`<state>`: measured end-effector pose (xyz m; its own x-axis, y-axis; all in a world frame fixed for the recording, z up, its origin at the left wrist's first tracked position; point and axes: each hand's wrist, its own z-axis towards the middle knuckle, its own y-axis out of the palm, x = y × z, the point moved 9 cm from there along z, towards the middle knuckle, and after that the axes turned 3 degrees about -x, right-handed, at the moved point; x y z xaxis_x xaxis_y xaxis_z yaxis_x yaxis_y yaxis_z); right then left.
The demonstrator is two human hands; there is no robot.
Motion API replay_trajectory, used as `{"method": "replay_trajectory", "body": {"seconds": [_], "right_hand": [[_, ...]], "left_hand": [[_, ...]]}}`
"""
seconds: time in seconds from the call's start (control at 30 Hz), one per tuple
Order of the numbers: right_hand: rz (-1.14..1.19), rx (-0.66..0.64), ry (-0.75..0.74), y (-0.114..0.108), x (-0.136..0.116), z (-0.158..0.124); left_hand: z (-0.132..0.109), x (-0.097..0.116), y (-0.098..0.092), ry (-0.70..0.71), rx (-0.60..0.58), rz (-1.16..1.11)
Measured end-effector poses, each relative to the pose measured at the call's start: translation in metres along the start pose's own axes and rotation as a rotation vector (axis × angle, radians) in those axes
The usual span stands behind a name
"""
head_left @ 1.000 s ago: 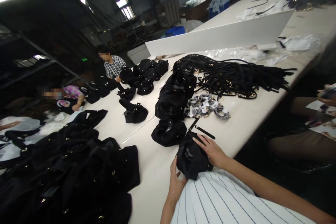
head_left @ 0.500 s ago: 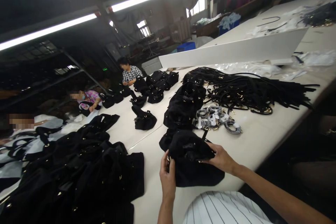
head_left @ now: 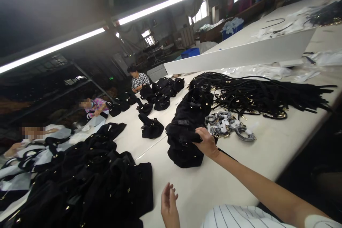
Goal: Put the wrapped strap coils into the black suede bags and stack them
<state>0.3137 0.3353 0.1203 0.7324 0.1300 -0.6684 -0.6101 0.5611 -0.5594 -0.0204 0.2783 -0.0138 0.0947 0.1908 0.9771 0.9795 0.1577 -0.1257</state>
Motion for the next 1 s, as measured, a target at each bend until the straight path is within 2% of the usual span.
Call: {"method": "replay_trajectory", "body": {"seconds": [0.07, 0.13, 0.2, 0.27, 0.43, 0.6, 0.7, 0.87, 0.93, 1.0], "right_hand": [[-0.131, -0.237, 0.112, 0.051, 0.021, -0.009], [-0.204, -0.402, 0.185, 0.088, 0.034, -0.018], [-0.226, -0.451, 0.209, 0.106, 0.037, -0.018], [-0.24, -0.466, 0.226, 0.114, 0.038, -0.009], [-0.255, -0.504, 0.258, 0.116, 0.042, 0.005], [-0.145, -0.464, 0.236, 0.103, 0.043, -0.022], [-0.079, -0.416, 0.224, 0.091, 0.044, -0.039], [-0.062, -0.254, 0.047, 0.068, 0.03, -0.05], [-0.116, -0.22, -0.049, 0.067, 0.021, -0.051], [-0.146, -0.246, -0.103, 0.075, 0.015, -0.048]], "left_hand": [[-0.003, -0.025, -0.009, -0.05, 0.043, 0.009], [-0.004, -0.04, -0.016, -0.079, 0.078, 0.021], [0.0, -0.047, -0.019, -0.113, 0.076, 0.01], [0.008, -0.051, -0.02, -0.144, 0.056, -0.019], [0.034, -0.051, -0.021, -0.127, 0.033, -0.012], [0.066, -0.06, -0.032, -0.028, 0.101, 0.326], [0.078, -0.078, -0.038, -0.025, 0.123, 0.383], [0.079, -0.097, -0.043, 0.04, 0.103, 0.456], [0.076, -0.097, -0.042, 0.094, 0.092, 0.486], [0.074, -0.096, -0.041, 0.154, 0.096, 0.519]]}}
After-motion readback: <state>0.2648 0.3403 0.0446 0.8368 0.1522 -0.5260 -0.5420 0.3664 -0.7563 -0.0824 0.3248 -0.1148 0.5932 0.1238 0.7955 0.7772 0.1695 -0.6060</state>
